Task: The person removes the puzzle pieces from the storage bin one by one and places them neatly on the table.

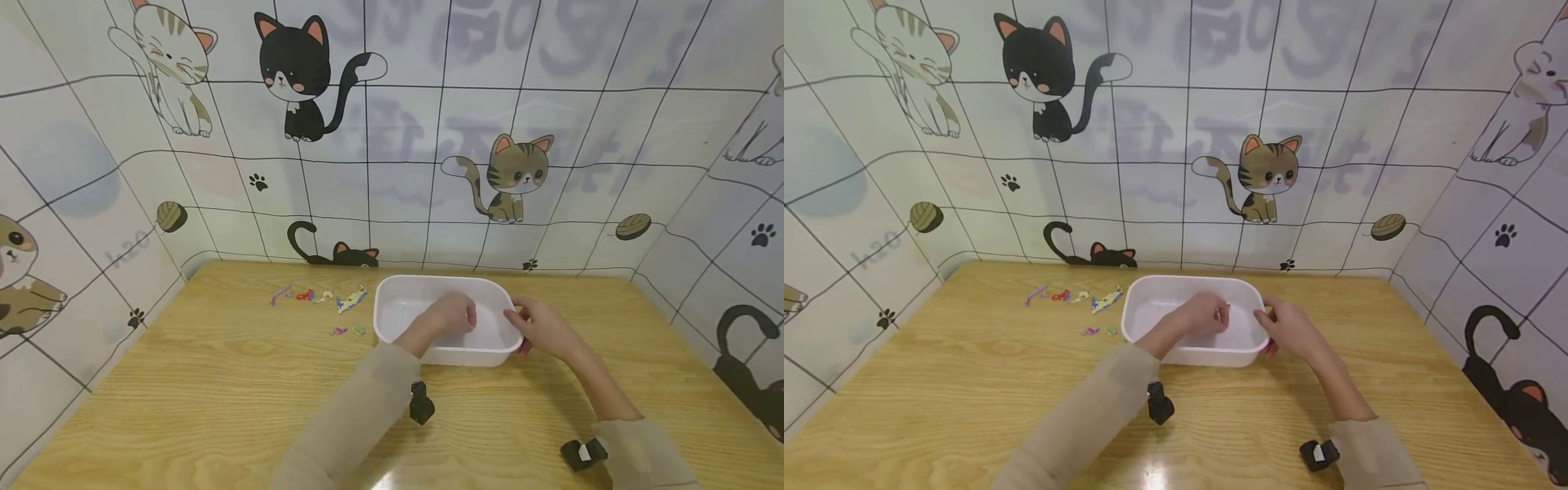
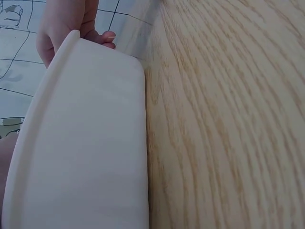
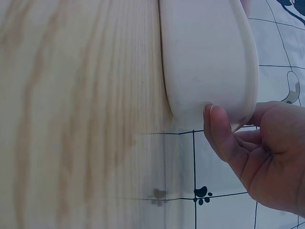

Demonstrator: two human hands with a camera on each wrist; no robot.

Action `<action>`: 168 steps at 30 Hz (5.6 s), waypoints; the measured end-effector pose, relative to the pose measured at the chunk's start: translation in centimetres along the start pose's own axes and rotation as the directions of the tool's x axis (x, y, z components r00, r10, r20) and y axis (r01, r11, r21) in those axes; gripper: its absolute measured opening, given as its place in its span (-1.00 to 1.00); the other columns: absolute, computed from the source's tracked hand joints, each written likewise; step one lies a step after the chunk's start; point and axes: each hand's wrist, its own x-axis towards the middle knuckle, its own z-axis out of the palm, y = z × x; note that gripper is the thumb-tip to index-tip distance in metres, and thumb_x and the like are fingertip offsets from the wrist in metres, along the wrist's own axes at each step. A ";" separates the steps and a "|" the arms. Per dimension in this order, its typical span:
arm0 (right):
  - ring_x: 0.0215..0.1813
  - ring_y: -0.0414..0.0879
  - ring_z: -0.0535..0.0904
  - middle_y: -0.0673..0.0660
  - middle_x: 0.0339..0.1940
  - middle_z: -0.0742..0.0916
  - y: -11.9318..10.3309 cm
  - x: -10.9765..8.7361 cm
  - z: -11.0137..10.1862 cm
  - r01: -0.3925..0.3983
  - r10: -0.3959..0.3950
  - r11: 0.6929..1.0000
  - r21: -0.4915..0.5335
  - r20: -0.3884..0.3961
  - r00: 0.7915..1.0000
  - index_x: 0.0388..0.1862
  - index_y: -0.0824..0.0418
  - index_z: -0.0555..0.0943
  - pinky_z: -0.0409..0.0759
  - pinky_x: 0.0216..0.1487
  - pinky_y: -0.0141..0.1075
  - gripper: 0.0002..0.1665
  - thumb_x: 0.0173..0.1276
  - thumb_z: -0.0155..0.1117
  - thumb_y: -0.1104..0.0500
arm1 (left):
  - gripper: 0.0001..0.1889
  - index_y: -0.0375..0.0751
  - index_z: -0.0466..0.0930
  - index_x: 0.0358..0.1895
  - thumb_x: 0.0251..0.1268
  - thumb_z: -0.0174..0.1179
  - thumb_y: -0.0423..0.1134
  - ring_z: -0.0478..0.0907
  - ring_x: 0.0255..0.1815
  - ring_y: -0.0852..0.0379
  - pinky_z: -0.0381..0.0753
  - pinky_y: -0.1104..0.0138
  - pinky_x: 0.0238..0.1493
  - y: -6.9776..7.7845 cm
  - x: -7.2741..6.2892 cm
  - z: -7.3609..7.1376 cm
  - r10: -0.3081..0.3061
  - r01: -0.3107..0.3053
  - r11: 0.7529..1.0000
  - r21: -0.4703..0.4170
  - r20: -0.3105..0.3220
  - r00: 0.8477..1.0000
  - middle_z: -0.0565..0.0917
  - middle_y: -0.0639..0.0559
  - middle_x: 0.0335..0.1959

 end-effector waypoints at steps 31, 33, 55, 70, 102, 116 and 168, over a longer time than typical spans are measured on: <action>-0.61 -0.03 0.65 0.28 -0.34 0.67 0.0 0.0 0.1 -0.007 0.007 1.000 -0.005 -0.001 1.000 0.34 0.62 0.29 0.68 -0.55 -0.13 -0.47 0.59 0.06 0.26 | -0.92 -0.24 0.81 -0.24 0.26 0.41 -0.32 0.69 -0.46 0.26 0.66 0.46 -0.32 -1.8 -2.7 -2.2 0.032 -0.091 0.879 -0.468 -0.132 0.991 0.78 0.10 -0.36; -0.61 -0.03 0.65 0.27 -0.34 0.67 -0.1 0.0 0.1 -0.009 0.009 1.000 -0.001 -0.001 1.000 0.34 0.62 0.29 0.68 -0.55 -0.13 -0.47 0.59 0.07 0.25 | -0.93 -0.23 0.81 -0.24 0.27 0.40 -0.32 0.69 -0.45 0.25 0.67 0.45 -0.31 -2.1 -3.2 -2.6 0.046 -0.112 0.867 -0.486 -0.146 0.988 0.77 0.10 -0.41; -0.60 -0.02 0.65 0.28 -0.34 0.67 -0.3 -0.1 0.1 -0.030 0.030 1.000 0.002 0.003 1.000 0.35 0.62 0.27 0.68 -0.54 -0.13 -0.46 0.59 0.06 0.26 | -0.90 -0.32 0.72 -0.19 0.32 0.33 -0.35 0.67 -0.30 0.02 0.65 -0.08 -0.03 -9.5 -11.0 -7.6 0.074 -0.222 0.755 -0.617 -0.256 0.964 0.74 -0.23 -0.28; -0.60 -0.03 0.65 0.28 -0.32 0.67 -0.2 -0.2 0.1 -0.036 0.036 0.999 -0.015 0.000 0.999 0.37 0.62 0.26 0.68 -0.53 -0.13 -0.43 0.59 0.07 0.22 | -0.85 -0.46 0.69 -0.15 0.34 0.30 -0.40 0.69 -0.26 -0.01 0.71 0.15 -0.11 -18.1 -16.5 -8.0 -0.195 0.017 0.820 -0.572 -0.252 0.948 0.73 -0.16 -0.28; -0.62 -0.04 0.65 0.29 -0.33 0.68 -0.2 0.0 0.2 -0.022 0.022 1.000 -0.018 -0.005 1.000 0.34 0.61 0.29 0.68 -0.55 -0.15 -0.47 0.59 0.05 0.25 | -0.79 -0.39 0.69 -0.08 0.37 0.26 -0.30 0.69 -0.23 -0.18 0.68 0.14 -0.05 -17.3 -16.9 -8.8 -0.210 0.051 0.904 -0.424 -0.338 0.917 0.74 -0.14 -0.23; -0.61 -0.01 0.66 0.32 -0.32 0.68 -0.4 -0.2 0.1 -0.030 0.030 1.000 0.004 0.002 1.000 0.41 0.62 0.22 0.68 -0.55 -0.15 -0.41 0.60 0.04 0.25 | -0.76 -0.43 0.64 -0.01 0.39 0.25 -0.32 0.68 -0.23 -0.19 0.70 0.11 -0.14 -11.5 -13.5 -7.9 -0.105 -0.102 0.847 -0.522 -0.351 0.930 0.72 -0.22 -0.20; -0.60 -0.02 0.67 0.29 -0.32 0.70 -0.4 -0.2 0.0 -0.017 0.017 1.000 0.004 0.034 0.999 0.39 0.59 0.26 0.69 -0.51 -0.13 -0.43 0.59 0.09 0.23 | -0.68 -0.09 0.70 0.13 0.37 0.21 -0.38 0.53 0.20 0.16 0.42 0.43 0.23 -1.3 0.7 -0.5 -0.020 0.022 0.999 0.025 -0.075 0.997 0.67 0.09 0.18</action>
